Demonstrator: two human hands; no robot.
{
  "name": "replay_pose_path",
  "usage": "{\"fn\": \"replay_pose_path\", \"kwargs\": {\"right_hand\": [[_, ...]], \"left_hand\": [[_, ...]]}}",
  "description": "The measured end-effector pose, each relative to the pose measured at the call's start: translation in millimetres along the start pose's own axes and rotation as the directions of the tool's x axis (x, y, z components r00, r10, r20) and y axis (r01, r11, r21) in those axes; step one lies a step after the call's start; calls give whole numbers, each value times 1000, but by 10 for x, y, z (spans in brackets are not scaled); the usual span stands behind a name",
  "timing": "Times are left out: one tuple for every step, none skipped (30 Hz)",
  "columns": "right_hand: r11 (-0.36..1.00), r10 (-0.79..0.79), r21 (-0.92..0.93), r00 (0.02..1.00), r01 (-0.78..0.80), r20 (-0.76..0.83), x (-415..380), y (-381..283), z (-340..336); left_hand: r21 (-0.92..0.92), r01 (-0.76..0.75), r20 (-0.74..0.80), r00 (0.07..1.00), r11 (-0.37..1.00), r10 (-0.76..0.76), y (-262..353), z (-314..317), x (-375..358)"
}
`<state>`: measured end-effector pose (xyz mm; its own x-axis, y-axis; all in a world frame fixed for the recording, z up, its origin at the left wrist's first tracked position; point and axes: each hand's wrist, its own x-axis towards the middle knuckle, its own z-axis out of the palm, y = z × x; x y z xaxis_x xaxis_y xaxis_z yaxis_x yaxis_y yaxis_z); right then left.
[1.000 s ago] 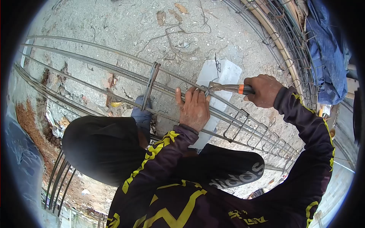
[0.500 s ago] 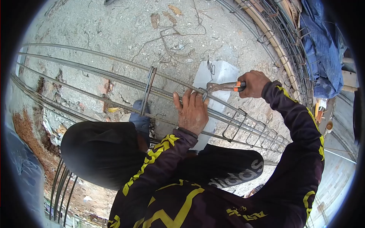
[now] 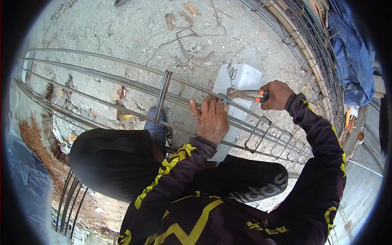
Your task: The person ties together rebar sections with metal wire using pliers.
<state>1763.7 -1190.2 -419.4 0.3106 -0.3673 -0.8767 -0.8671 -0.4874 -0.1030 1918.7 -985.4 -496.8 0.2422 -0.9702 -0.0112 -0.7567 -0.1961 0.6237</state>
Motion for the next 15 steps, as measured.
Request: {"fn": "replay_pose_path", "kwargs": {"right_hand": [[1000,-16,-14,1000,16,-11,-29,-10,-52],[999,-36,-18,999,36,-12,-34,-30,-65],[998,-43,-39,998,42,-35,-9,-21,-98],[997,-49,-61,997,45,-58,9,-33,-144],[999,-49,-22,996,48,-71,15,-15,-68],[997,-6,75,997,12,-81,-9,29,100],[997,-23,66,988,33,-153,-28,3,131],[997,-37,65,979,52,-202,-50,-1,172],[998,-49,23,987,53,-155,-52,56,164],[990,-127,-85,974,113,-186,-52,107,134],[973,-115,-218,982,80,-151,-73,16,-87],[938,-96,-343,989,52,-113,-134,-112,-318],[891,-148,-449,977,64,-155,-189,-270,-502],[833,-202,-549,961,68,-188,-226,-375,-632],[688,-428,-712,871,139,-243,-232,-385,-698]], "left_hand": [[-5,0,-24,1000,1000,0,-4,6,62],[-6,4,-34,999,1000,-4,-8,15,79],[-6,8,-17,1000,1000,-8,-4,8,-4],[-3,22,11,1000,1000,-22,10,-1,-100],[-3,25,12,1000,1000,-25,18,4,-102],[-3,23,-18,1000,1000,-23,2,22,1],[-11,21,-6,1000,1000,-21,2,-14,36],[5,28,-12,1000,1000,-28,-6,-16,61],[16,35,5,999,999,-35,5,-19,24],[23,31,18,999,999,-32,30,-46,17],[18,29,6,1000,999,-29,29,-37,14],[11,28,5,1000,1000,-28,39,-44,3],[4,25,3,1000,1000,-25,34,-51,7],[-6,22,2,1000,1000,-22,26,-56,11],[-7,14,-5,1000,1000,-14,16,-52,18]]}}
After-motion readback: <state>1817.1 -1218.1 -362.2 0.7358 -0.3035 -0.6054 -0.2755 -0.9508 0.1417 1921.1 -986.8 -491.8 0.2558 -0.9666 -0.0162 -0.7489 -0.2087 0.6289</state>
